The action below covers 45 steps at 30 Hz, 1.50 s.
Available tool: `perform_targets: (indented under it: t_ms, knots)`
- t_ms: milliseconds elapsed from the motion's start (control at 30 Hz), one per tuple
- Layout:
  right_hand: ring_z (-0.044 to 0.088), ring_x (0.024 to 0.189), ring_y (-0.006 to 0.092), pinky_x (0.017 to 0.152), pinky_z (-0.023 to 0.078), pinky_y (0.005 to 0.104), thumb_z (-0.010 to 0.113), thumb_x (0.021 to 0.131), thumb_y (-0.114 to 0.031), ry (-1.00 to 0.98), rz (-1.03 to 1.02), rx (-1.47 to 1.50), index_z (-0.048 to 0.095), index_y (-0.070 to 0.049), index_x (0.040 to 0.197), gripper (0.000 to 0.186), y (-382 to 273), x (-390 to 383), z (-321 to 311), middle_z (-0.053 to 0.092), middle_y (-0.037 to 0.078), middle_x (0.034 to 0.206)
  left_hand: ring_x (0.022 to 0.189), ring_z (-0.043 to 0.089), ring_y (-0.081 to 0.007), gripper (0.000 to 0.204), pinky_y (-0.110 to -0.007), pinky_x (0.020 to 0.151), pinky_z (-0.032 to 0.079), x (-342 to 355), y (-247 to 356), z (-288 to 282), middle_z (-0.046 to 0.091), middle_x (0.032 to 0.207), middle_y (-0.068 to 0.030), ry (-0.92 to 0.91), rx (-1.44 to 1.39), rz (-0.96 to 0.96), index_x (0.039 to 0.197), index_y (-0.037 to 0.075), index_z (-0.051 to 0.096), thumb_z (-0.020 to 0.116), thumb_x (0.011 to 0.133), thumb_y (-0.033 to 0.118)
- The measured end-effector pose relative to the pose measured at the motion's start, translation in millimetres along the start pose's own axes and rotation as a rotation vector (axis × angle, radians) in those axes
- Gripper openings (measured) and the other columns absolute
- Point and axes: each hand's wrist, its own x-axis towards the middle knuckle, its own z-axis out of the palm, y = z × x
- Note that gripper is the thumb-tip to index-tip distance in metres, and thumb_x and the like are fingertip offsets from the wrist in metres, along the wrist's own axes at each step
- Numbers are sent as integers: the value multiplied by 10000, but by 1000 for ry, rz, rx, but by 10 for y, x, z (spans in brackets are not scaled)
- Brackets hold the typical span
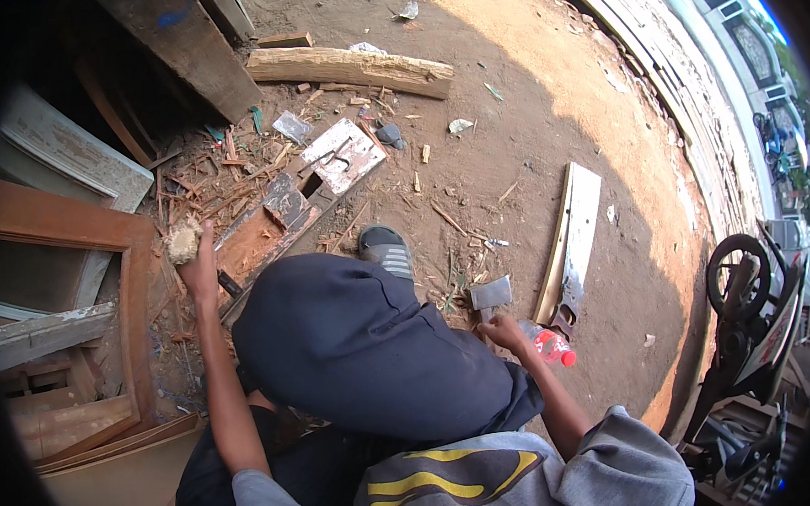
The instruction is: The person uses a chisel and mallet to carve a rectangular recess into a wooden plank. They then switch to a hand saw to cut a separate piece of wood.
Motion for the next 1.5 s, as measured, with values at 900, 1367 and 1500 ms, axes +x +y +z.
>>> perform_targets:
  t_ms: [900,1367,1500]
  knots:
    - [587,808,460,705,446,493,534,860,-249,338,-22,27,527,62,858,311,293,-97,438,583,311,777,578,552,-280,238,-402,562,429,-2711,2480,1,541,627,-114,-2132,18,349,745,43,554,668,774,250]
    - [624,892,196,757,501,300,496,926,-284,-68,-280,751,526,30,1157,391,-413,-964,-1177,631,133,969,508,486,-168,332,-290,458,362,-3004,2673,424,496,575,-48,-1933,-1144,-117,706,17,571,455,876,278]
    - [615,881,202,711,519,322,551,894,-270,406,-64,625,475,25,1187,423,583,-509,-1644,597,135,1001,505,498,-178,486,-295,441,359,-2850,2612,637,496,572,-46,-2010,-1306,74,668,48,576,402,928,420]
